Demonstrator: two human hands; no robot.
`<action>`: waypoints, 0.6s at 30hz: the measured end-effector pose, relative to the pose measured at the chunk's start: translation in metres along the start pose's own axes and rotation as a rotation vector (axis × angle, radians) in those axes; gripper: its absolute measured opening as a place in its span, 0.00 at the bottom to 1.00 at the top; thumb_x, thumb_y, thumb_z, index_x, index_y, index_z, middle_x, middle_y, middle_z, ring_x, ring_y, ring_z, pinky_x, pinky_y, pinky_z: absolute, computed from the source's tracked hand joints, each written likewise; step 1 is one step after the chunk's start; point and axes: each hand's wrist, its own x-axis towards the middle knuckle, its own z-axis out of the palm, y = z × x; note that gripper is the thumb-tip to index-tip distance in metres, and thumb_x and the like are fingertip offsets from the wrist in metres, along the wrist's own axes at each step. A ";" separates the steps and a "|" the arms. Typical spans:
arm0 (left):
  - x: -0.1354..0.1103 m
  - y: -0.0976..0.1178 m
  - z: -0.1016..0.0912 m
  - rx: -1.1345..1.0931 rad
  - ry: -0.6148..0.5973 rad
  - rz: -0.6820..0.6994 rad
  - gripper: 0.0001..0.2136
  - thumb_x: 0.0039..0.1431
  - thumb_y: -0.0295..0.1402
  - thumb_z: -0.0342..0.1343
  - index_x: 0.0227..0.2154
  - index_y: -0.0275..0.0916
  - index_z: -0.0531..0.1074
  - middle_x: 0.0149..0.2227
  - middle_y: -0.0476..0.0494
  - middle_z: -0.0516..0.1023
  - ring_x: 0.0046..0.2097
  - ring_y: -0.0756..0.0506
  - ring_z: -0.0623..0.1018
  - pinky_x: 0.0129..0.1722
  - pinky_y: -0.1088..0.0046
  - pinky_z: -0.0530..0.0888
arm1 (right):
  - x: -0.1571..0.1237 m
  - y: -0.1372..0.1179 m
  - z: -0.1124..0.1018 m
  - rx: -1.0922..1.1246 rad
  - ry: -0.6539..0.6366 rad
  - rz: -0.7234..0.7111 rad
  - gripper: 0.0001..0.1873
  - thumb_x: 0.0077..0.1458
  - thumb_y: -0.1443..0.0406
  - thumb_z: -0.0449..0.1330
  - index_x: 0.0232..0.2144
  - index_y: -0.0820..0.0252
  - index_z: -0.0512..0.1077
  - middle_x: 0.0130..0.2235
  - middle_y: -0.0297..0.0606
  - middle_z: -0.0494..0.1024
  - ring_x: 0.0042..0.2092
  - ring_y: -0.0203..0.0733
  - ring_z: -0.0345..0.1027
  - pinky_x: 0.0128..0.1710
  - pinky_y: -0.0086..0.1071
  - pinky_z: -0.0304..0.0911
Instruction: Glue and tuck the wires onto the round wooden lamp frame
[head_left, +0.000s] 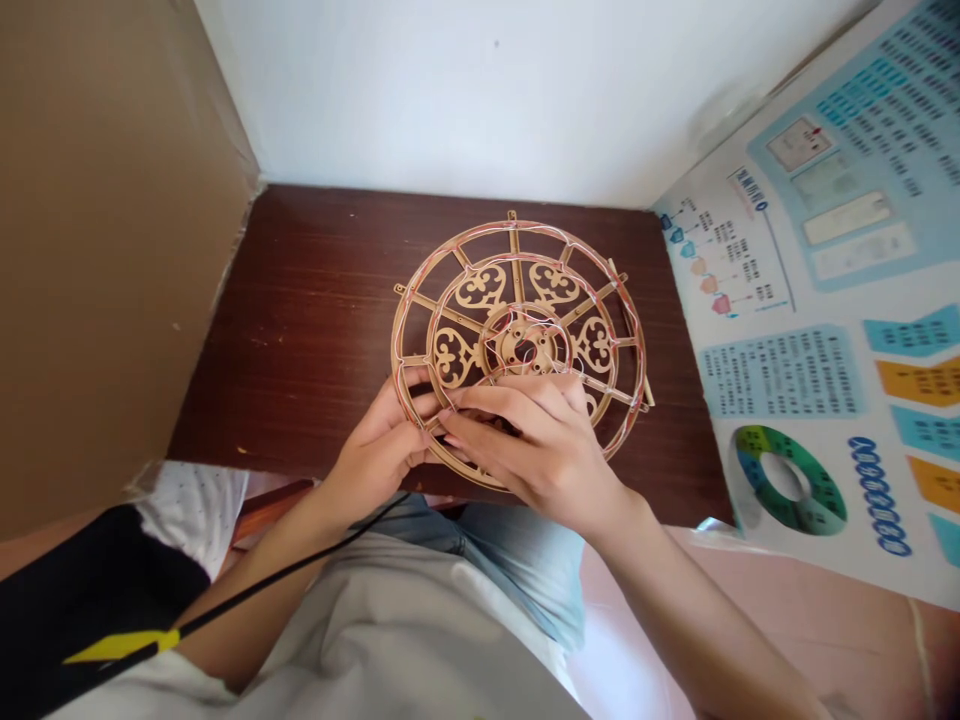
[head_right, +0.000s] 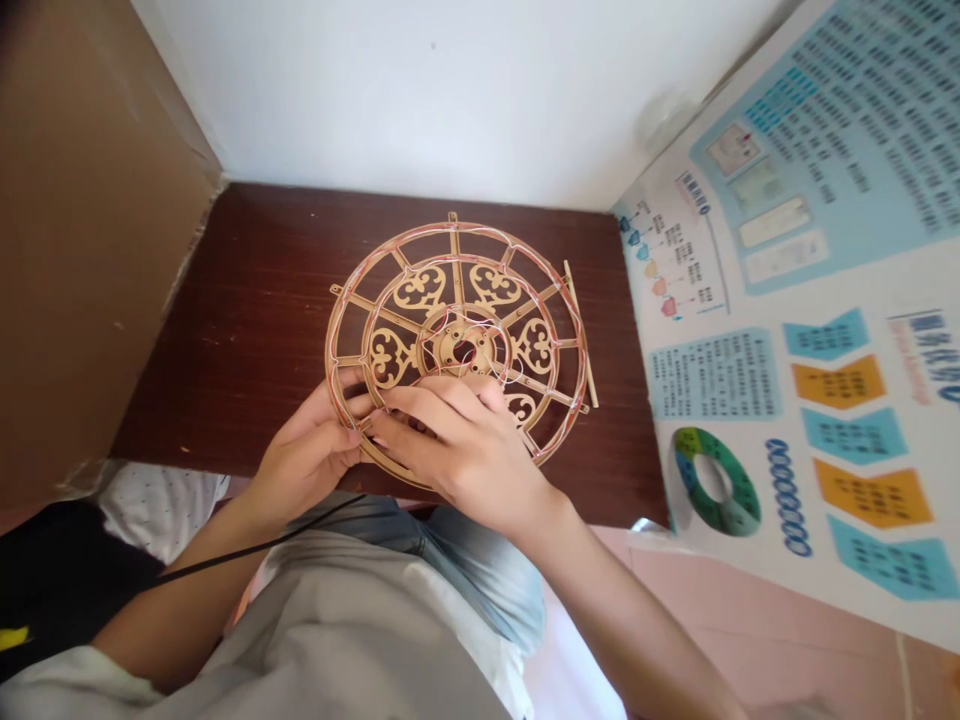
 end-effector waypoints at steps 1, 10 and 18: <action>0.000 0.000 0.000 -0.001 -0.004 0.003 0.26 0.57 0.27 0.65 0.58 0.44 0.68 0.58 0.39 0.84 0.57 0.35 0.84 0.56 0.51 0.81 | 0.000 0.000 0.000 0.004 -0.007 0.001 0.12 0.75 0.64 0.62 0.56 0.53 0.81 0.52 0.39 0.86 0.54 0.48 0.72 0.54 0.44 0.60; -0.001 0.001 0.002 0.007 0.000 0.008 0.25 0.58 0.26 0.64 0.57 0.45 0.69 0.58 0.41 0.84 0.57 0.35 0.84 0.56 0.52 0.82 | 0.000 0.000 0.000 0.001 -0.006 -0.009 0.16 0.80 0.63 0.53 0.54 0.55 0.80 0.53 0.39 0.87 0.54 0.46 0.73 0.50 0.43 0.60; -0.001 0.001 0.000 0.033 -0.012 0.024 0.24 0.59 0.25 0.62 0.58 0.45 0.68 0.60 0.39 0.82 0.58 0.35 0.84 0.57 0.51 0.81 | 0.003 0.000 0.000 0.000 -0.017 -0.018 0.16 0.81 0.63 0.51 0.54 0.53 0.80 0.52 0.37 0.87 0.55 0.45 0.73 0.52 0.43 0.60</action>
